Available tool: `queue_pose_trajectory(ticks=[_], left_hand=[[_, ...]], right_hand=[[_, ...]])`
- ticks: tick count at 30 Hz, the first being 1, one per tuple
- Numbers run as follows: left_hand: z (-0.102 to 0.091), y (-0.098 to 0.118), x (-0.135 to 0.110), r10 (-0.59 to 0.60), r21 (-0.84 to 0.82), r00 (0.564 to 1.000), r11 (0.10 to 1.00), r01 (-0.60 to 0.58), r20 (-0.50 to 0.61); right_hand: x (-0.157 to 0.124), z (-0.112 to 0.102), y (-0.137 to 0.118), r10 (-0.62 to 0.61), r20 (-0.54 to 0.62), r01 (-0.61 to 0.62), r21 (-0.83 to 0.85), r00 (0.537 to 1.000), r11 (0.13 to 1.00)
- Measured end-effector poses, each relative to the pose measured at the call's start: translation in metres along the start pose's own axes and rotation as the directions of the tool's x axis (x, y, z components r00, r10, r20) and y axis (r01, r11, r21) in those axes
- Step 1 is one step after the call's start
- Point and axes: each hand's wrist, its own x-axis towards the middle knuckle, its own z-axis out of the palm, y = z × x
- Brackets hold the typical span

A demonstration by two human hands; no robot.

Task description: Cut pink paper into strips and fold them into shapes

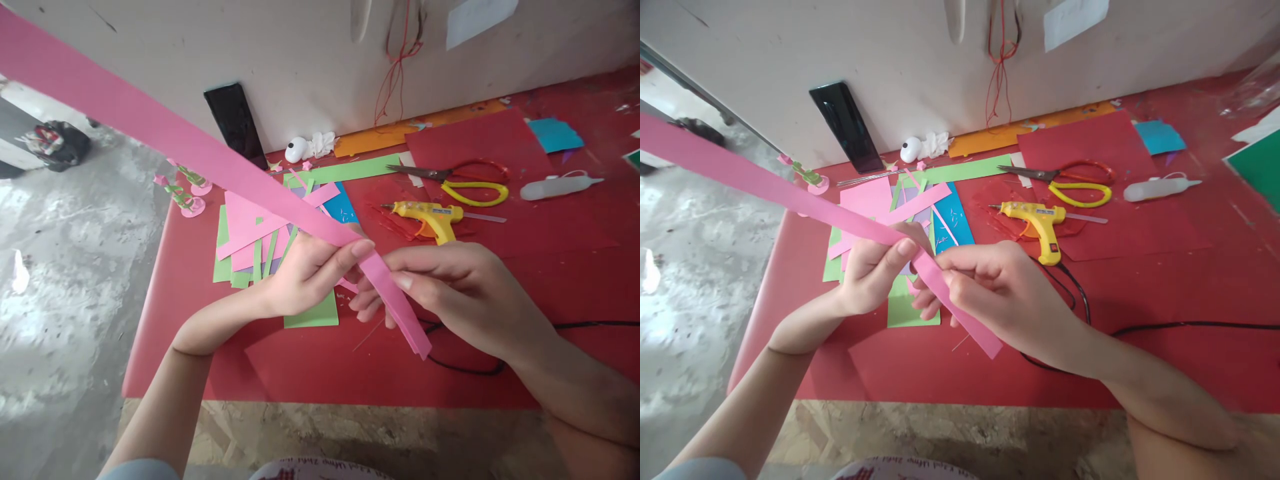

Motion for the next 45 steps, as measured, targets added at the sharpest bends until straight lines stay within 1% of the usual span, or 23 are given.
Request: queue_pose_trajectory(ticks=[3,6,8,10,13,15,17,19,23,25,31,34,37,39,42,45], left_hand=[[-0.001,0.001,0.001,0.034,0.049,0.999,0.998,-0.034,-0.006],[0.0,0.003,0.001,0.042,0.048,0.998,0.998,-0.044,0.04],[0.001,0.003,0.0,0.04,0.055,0.996,0.997,-0.045,0.076],[0.002,0.003,-0.001,0.038,0.068,0.995,0.997,-0.044,0.091],[0.002,0.002,-0.002,0.06,0.101,0.995,0.993,-0.068,0.083],[0.002,0.003,-0.002,0.071,0.154,0.993,0.984,-0.085,0.094],[0.001,0.003,-0.002,0.071,0.212,0.992,0.973,-0.092,0.106],[0.002,0.003,-0.002,0.065,0.231,0.992,0.969,-0.088,0.106],[0.006,-0.001,-0.003,0.058,0.116,0.992,0.991,-0.07,0.11],[0.009,-0.003,-0.004,0.055,0.063,0.995,0.996,-0.06,0.081],[0.012,-0.006,-0.004,0.042,-0.015,0.999,0.999,-0.042,-0.001],[0.01,-0.006,-0.003,0.012,-0.05,1.0,0.999,-0.013,-0.023],[0.008,-0.007,-0.002,-0.012,-0.071,1.0,0.997,0.012,-0.006],[0.007,-0.007,-0.002,0.0,-0.044,1.0,0.999,-0.001,-0.007],[0.007,-0.007,-0.002,0.038,-0.037,0.999,0.999,-0.037,0.027],[0.008,-0.007,-0.003,0.001,-0.073,0.999,0.997,0.003,0.049]], right_hand=[[0.002,0.003,0.0,-0.013,-0.045,0.011,-0.05,0.999,0.999],[0.003,0.005,-0.001,-0.07,-0.123,0.05,-0.153,0.99,0.987],[0.004,0.006,0.0,-0.11,-0.161,0.078,-0.191,0.981,0.979],[0.003,0.006,0.0,-0.127,-0.175,0.093,-0.191,0.976,0.977],[0.004,0.005,0.0,-0.125,-0.169,0.097,-0.165,0.978,0.982],[0.004,0.005,0.0,-0.119,-0.161,0.094,-0.152,0.98,0.984],[0.004,0.004,0.001,-0.099,-0.155,0.079,-0.133,0.983,0.988],[0.004,0.003,0.002,-0.056,-0.162,0.043,-0.083,0.985,0.996],[0.004,0.0,0.007,0.043,-0.163,-0.033,0.067,0.986,0.997],[0.004,-0.002,0.009,0.066,-0.142,-0.049,0.115,0.988,0.992],[0.005,-0.003,0.005,0.107,-0.086,-0.092,0.163,0.991,0.982],[0.006,-0.002,0.002,0.142,-0.087,-0.124,0.187,0.986,0.975],[0.006,-0.002,0.0,0.156,-0.066,-0.14,0.202,0.986,0.969],[0.006,-0.001,0.0,0.171,-0.065,-0.156,0.188,0.983,0.97],[0.006,-0.001,0.002,0.172,-0.111,-0.157,0.134,0.979,0.978],[0.005,-0.002,0.003,0.148,-0.122,-0.138,0.089,0.981,0.986]])
